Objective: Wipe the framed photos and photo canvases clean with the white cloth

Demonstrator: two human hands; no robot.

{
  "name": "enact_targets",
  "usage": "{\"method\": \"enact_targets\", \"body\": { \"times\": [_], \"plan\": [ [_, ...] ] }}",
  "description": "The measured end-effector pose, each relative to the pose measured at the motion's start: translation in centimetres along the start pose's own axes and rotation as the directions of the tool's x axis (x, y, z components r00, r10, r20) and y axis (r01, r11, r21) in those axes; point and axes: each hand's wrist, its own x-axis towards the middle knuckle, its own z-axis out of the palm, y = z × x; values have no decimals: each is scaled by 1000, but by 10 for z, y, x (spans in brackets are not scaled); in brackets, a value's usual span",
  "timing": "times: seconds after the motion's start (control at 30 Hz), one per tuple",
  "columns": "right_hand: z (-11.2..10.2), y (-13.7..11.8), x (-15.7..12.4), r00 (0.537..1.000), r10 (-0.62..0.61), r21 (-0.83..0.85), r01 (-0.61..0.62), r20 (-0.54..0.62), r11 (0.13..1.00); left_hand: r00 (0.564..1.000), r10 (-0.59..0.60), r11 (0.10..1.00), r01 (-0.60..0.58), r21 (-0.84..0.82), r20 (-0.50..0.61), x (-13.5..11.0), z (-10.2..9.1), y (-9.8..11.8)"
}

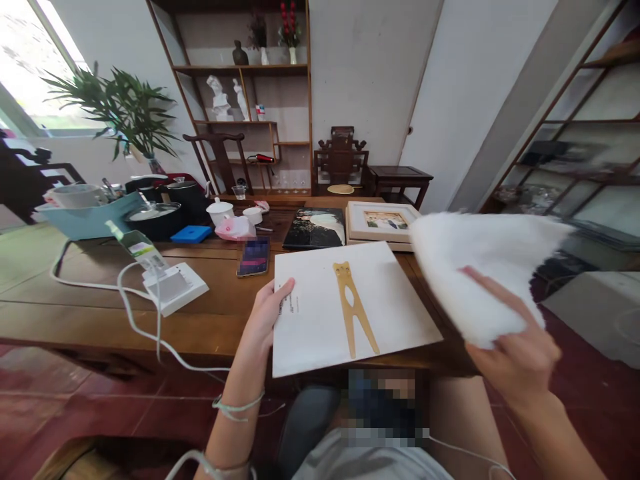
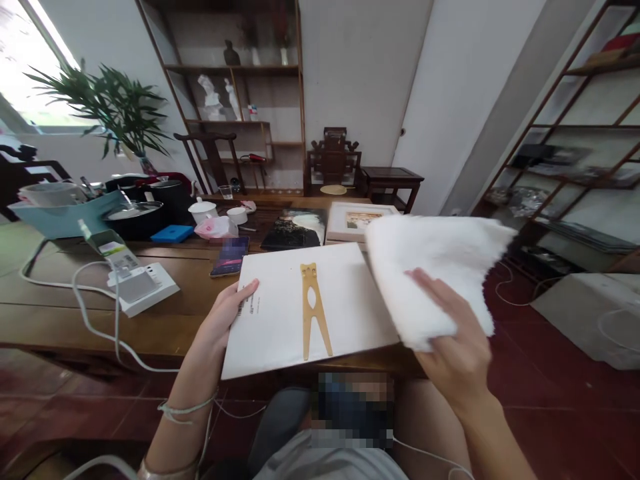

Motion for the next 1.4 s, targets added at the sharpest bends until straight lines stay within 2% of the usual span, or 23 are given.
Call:
{"method": "enact_targets", "body": {
  "times": [0.07,0.13,0.23,0.37,0.47,0.57,0.63,0.73,0.83,0.93,1.07,1.17,1.23,1.4],
  "plan": [
    [4,-4,0,970,-207,7,207,126,978,1000,-13,999,13,30,-1,2,-1,-1],
    [12,-8,-2,930,-285,36,285,233,958,1000,-23,998,22,63,21,4,0,-3],
    [23,-11,-8,908,-263,8,276,327,961,997,-33,995,26,101,65,6,2,-5],
    [33,-14,-15,898,-202,-11,224,391,974,996,-47,992,37,124,80,10,5,-9],
    [40,-13,-17,904,-142,-12,161,403,987,997,-32,988,20,152,76,10,6,-11],
    [47,-11,-16,915,-80,-26,98,396,995,994,23,956,-52,288,103,9,4,-10],
    [51,-11,-16,917,-67,-33,87,393,996,987,126,878,-156,452,95,7,1,-10],
    [55,-12,-15,920,-63,-50,89,386,995,938,335,669,-307,677,94,6,-2,-13],
    [58,-14,-15,924,-46,-62,75,380,995,899,428,526,-330,784,92,6,1,-18],
    [60,-14,-15,925,-35,-64,64,378,996,876,476,485,-329,810,71,6,4,-22],
    [61,-15,-16,924,-24,-71,56,382,996,838,521,468,-439,767,161,11,-1,-26],
    [61,-16,-14,921,-15,-91,55,389,994,845,481,480,-476,737,233,19,-9,-30],
    [59,-14,-9,911,-22,-97,68,411,993,843,457,457,-496,738,283,25,-13,-32],
    [64,0,10,856,-106,-28,139,506,990,829,411,427,-542,724,379,32,-11,-34]
  ]
}}
